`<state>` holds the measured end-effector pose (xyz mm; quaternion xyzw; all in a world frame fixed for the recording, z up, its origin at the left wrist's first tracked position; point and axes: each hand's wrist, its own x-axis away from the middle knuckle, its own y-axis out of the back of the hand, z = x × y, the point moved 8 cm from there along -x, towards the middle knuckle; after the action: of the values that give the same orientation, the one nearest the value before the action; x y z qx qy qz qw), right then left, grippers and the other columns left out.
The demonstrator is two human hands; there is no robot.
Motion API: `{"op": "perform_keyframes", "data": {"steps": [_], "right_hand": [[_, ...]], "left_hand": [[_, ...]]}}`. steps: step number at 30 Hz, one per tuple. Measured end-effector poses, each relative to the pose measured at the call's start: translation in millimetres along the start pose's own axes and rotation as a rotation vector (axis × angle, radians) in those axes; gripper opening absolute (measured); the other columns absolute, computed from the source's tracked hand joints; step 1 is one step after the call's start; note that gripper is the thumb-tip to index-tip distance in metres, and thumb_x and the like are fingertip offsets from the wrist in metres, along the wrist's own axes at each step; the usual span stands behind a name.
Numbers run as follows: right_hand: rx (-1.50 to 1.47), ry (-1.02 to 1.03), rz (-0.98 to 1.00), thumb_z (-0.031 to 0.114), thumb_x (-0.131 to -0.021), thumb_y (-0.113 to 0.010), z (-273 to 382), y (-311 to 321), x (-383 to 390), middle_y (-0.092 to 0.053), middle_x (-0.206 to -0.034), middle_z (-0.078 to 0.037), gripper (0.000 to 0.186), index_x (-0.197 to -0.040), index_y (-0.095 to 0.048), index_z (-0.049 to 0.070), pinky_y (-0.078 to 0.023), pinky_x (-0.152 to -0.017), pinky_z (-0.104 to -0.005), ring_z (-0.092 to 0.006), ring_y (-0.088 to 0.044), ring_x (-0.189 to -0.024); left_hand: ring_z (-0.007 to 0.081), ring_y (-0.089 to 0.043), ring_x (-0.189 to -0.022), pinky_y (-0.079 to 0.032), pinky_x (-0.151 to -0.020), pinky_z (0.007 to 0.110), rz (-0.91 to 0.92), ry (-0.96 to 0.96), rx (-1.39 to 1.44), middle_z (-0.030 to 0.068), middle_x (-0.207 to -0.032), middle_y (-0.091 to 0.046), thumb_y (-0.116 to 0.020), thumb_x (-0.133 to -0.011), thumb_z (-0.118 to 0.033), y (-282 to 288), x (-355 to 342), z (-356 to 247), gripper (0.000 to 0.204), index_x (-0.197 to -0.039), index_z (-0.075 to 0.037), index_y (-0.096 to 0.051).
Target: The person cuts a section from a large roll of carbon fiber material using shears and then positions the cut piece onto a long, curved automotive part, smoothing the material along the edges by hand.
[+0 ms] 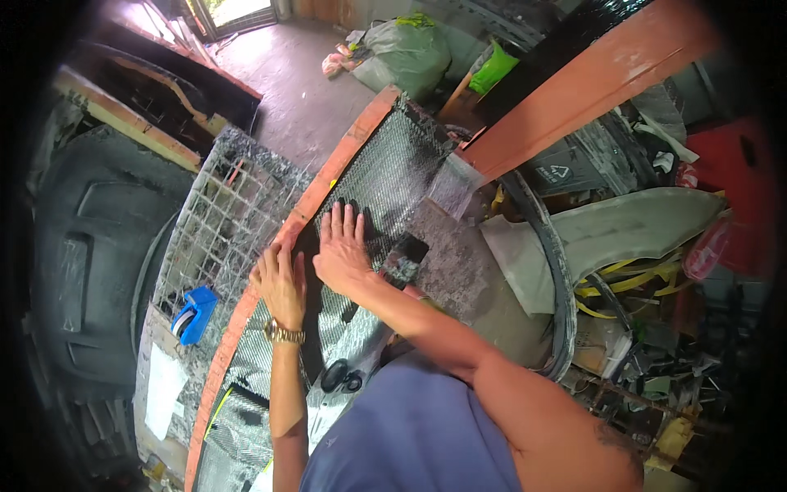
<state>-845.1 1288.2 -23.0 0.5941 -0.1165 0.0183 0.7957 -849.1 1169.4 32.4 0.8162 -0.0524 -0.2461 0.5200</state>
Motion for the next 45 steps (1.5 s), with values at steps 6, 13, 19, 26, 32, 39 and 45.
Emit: {"op": "perform_keyframes", "data": {"steps": [6, 13, 19, 26, 32, 39, 45], "right_hand": [[-0.287, 0.255, 0.082, 0.017, -0.089, -0.052, -89, 74, 52, -0.045, -0.144, -0.024, 0.051, -0.136, -0.049, -0.005, -0.035, -0.112, -0.043, -0.0366, -0.046, -0.133], [-0.529, 0.415, 0.329, 0.007, -0.087, -0.056, -145, 63, 97, -0.067, -0.108, -0.014, 0.04, -0.127, -0.059, 0.004, -0.051, -0.088, -0.0394, -0.032, -0.065, -0.1], [-0.715, 0.429, 0.39, 0.002, -0.086, -0.059, -171, 64, 66, -0.066, -0.106, -0.017, 0.034, -0.12, -0.06, 0.0, -0.051, -0.087, -0.0398, -0.0336, -0.064, -0.101], [-0.721, 0.347, 0.449, 0.004, -0.087, -0.059, -223, 82, 37, -0.066, -0.114, -0.017, 0.033, -0.12, -0.06, 0.001, -0.049, -0.094, -0.0408, -0.0334, -0.064, -0.106], [-0.732, 0.395, 0.479, 0.006, -0.087, -0.061, -234, 92, 18, -0.064, -0.12, -0.016, 0.037, -0.124, -0.059, 0.001, -0.049, -0.097, -0.0415, -0.0334, -0.062, -0.11], [-0.741, 0.364, 0.467, 0.007, -0.086, -0.062, -244, 93, 16, -0.064, -0.121, -0.017, 0.039, -0.125, -0.059, 0.0, -0.049, -0.097, -0.0412, -0.0337, -0.061, -0.112], [-0.765, 0.372, 0.436, 0.006, -0.085, -0.062, -250, 89, 17, -0.064, -0.121, -0.018, 0.042, -0.126, -0.058, 0.0, -0.049, -0.097, -0.0421, -0.0344, -0.061, -0.111]], "left_hand": [[0.0342, -0.042, -0.136, -0.031, -0.112, 0.046, 0.226, -0.087, 0.207, 0.019, -0.148, -0.044, -0.06, -0.095, -0.032, -49, 28, -62, 0.056, -0.137, 0.003, -0.048], [0.0349, -0.026, -0.147, -0.022, -0.12, 0.047, 0.403, -0.1, 0.144, 0.0208, -0.158, -0.026, -0.051, -0.097, -0.045, -122, -32, -103, 0.076, -0.148, 0.007, -0.031], [0.0333, -0.027, -0.147, -0.022, -0.12, 0.046, 0.455, -0.346, 0.156, 0.0188, -0.157, -0.029, -0.048, -0.096, -0.049, -169, -109, -125, 0.076, -0.147, 0.006, -0.033], [0.0329, -0.03, -0.145, -0.023, -0.119, 0.045, 0.601, -0.392, 0.173, 0.0168, -0.157, -0.03, -0.051, -0.093, -0.055, -165, -130, -111, 0.081, -0.148, 0.003, -0.035], [0.0351, -0.034, -0.143, -0.026, -0.118, 0.045, 0.656, -0.375, 0.179, 0.0175, -0.157, -0.031, -0.054, -0.09, -0.058, -167, -137, -116, 0.083, -0.148, -0.001, -0.036], [0.0363, -0.033, -0.143, -0.027, -0.118, 0.047, 0.667, -0.356, 0.163, 0.0185, -0.156, -0.031, -0.058, -0.089, -0.055, -168, -143, -122, 0.082, -0.147, -0.001, -0.037], [0.0347, -0.032, -0.144, -0.026, -0.118, 0.045, 0.609, -0.446, 0.178, 0.0181, -0.157, -0.03, -0.054, -0.092, -0.056, -196, -173, -150, 0.08, -0.147, 0.0, -0.037]]}}
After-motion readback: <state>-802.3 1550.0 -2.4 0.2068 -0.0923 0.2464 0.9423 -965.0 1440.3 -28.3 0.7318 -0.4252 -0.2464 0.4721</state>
